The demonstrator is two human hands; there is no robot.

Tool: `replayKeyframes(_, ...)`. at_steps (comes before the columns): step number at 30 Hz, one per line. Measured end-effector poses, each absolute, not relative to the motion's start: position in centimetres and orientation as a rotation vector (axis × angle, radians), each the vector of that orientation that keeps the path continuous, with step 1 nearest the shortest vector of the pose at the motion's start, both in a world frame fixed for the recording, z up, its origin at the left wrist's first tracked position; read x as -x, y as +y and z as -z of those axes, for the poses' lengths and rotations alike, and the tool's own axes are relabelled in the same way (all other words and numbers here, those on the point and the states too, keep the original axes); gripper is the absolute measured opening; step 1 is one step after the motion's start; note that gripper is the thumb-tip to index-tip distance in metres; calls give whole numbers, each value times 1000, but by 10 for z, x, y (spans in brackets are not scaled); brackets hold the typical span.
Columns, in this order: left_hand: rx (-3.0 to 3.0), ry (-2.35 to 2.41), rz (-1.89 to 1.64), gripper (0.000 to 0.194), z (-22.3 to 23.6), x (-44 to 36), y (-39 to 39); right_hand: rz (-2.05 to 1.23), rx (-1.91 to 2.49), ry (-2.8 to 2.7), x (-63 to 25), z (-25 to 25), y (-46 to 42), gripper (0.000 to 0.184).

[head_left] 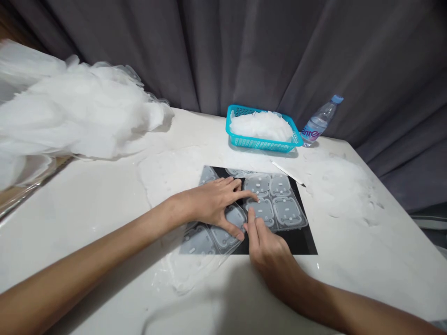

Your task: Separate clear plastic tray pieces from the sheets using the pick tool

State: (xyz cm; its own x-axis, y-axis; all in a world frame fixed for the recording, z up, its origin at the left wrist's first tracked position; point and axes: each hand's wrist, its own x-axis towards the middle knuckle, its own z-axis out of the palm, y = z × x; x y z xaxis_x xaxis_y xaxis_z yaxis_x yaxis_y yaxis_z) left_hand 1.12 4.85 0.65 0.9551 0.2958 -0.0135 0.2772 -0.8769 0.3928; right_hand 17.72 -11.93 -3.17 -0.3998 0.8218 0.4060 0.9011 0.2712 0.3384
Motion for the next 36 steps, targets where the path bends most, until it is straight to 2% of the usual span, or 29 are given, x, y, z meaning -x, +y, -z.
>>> replayKeyframes(4, -2696, 426, -75, 89, -7, -11, 49, 859, 1572, -2321, -178, 32, -114, 35)
replayKeyframes(10, -2637, 469, -65, 109, -6, -11, 50, 878, 1523, -2339, -179, 28, -112, 34)
replayKeyframes(19, -2582, 478, -73, 111, -9, -9, 51, 771, 1544, -2377, -181, 34, -117, 35)
replayKeyframes(21, -2577, 503, -54, 105, -14, -5, 53, 763, 1557, -2364, -181, 36, -118, 35)
replayKeyframes(25, -2567, 601, 102, 69, -30, 8, 56, 808, 1526, -2326, -181, 40, -119, 33)
replayKeyframes(28, -2501, 612, 258, 52, -40, 18, 61, 835, 1516, -2315, -180, 44, -118, 31)
replayKeyframes(36, -2532, 646, 334, 47, -52, 26, 62, 851, 1469, -2205, -179, 50, -112, 26)
